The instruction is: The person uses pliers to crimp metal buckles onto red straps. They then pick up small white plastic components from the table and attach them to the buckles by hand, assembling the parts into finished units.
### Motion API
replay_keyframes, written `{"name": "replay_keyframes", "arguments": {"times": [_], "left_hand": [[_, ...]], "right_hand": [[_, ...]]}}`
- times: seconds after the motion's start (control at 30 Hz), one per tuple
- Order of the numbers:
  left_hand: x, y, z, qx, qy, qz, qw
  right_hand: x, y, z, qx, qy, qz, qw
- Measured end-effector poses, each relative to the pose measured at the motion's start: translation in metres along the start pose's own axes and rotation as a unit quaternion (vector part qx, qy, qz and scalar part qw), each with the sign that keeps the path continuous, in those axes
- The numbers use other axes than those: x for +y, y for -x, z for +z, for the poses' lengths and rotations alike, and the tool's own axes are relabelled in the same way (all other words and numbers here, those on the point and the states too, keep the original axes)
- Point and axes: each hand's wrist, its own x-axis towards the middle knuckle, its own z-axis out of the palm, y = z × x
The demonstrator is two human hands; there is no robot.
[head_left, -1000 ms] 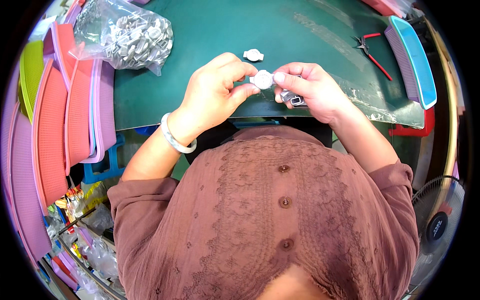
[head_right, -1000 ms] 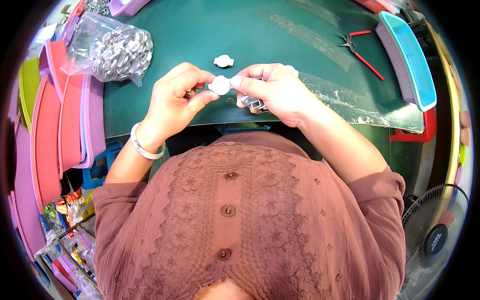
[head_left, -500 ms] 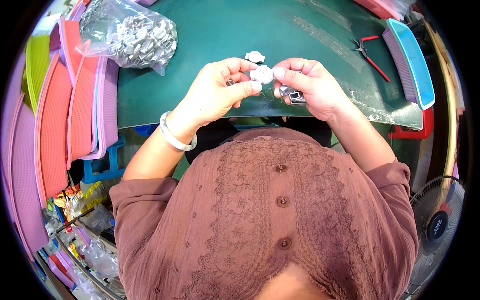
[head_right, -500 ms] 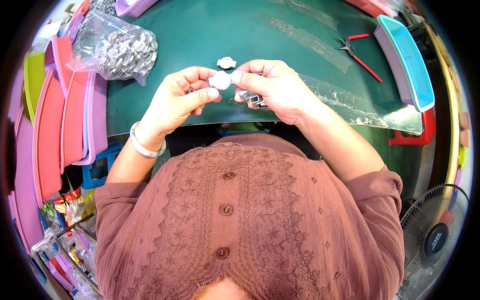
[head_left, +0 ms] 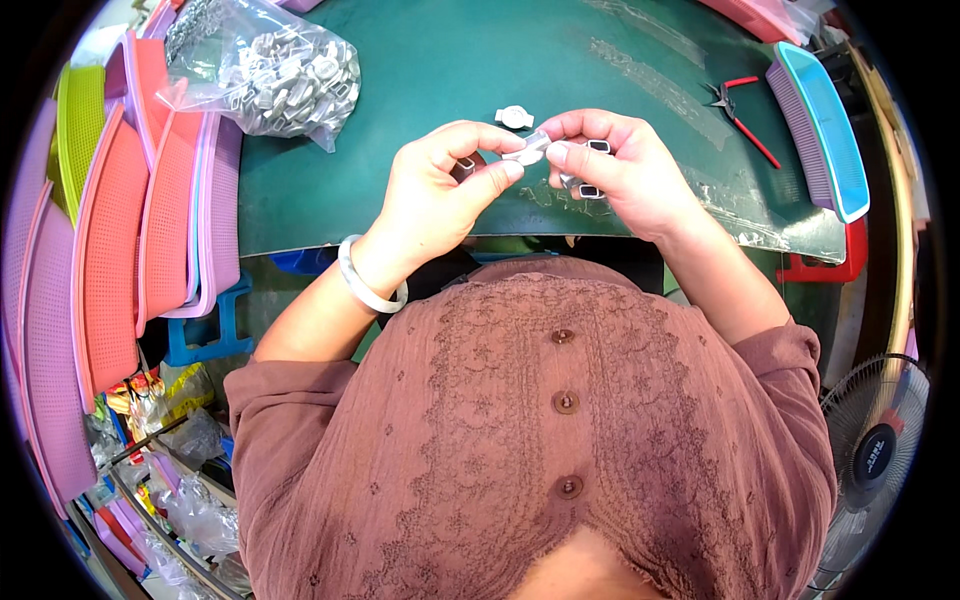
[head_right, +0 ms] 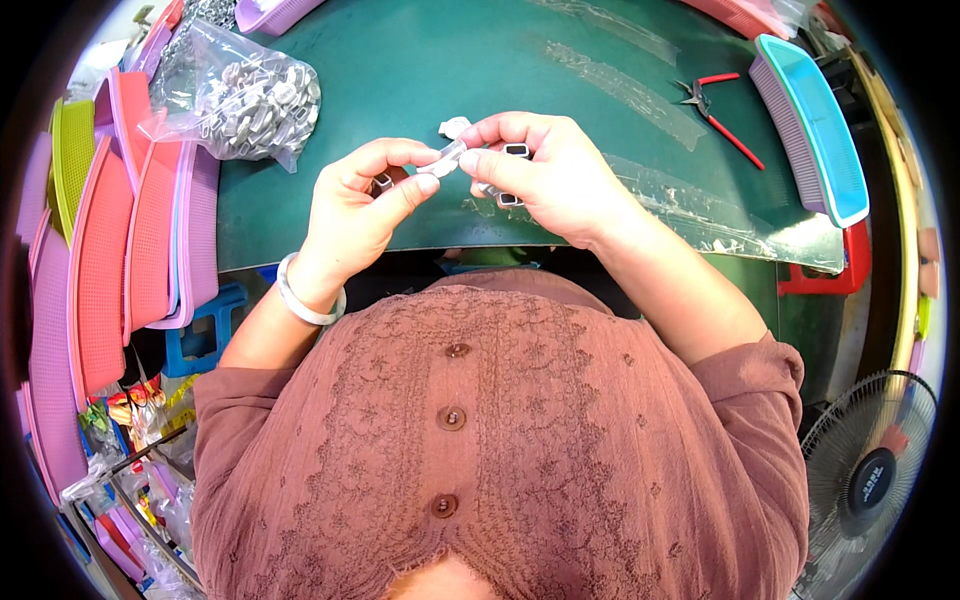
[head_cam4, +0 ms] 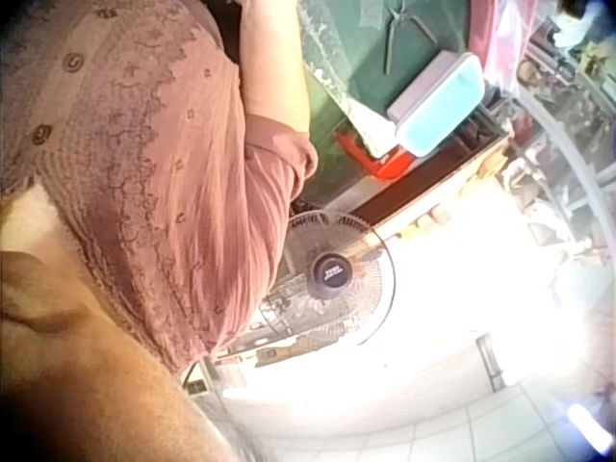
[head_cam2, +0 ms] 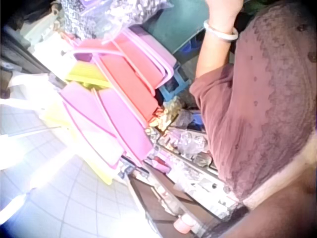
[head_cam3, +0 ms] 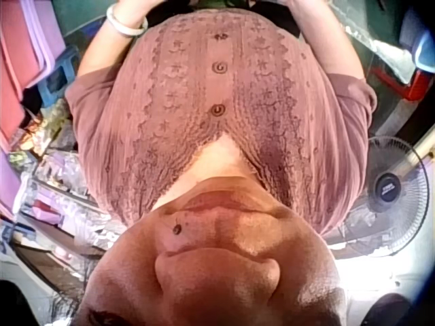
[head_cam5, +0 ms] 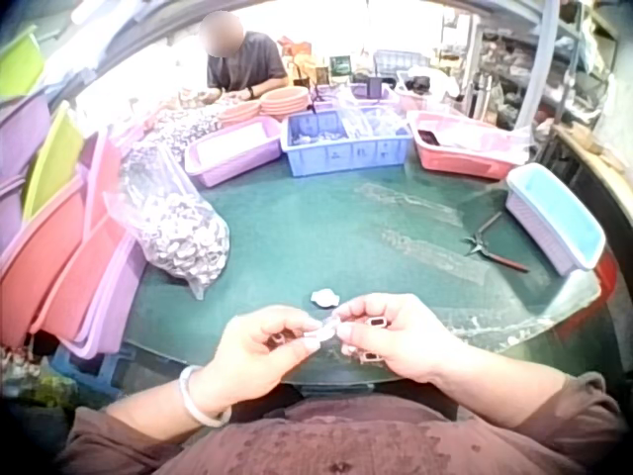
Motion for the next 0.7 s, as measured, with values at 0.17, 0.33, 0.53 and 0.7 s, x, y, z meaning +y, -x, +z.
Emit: {"name": "replay_keyframes", "arguments": {"times": [0.17, 0.33, 0.53, 0.7], "left_hand": [[0.004, 0.002, 0.001, 0.055, -0.151, 0.159, 0.974], [0.003, -0.001, 0.001, 0.090, -0.242, 0.309, 0.915], [0.006, -0.005, 0.003, 0.090, -0.246, 0.315, 0.912], [0.012, -0.005, 0.005, 0.089, -0.269, 0.339, 0.897]], "right_hand": [[0.002, 0.001, -0.003, -0.022, 0.025, -0.039, 0.999], [-0.002, 0.004, -0.004, -0.031, 0.067, -0.077, 0.994], [-0.004, 0.005, -0.007, -0.035, 0.082, -0.103, 0.991], [-0.001, 0.005, -0.010, -0.043, 0.087, -0.120, 0.988]]}}
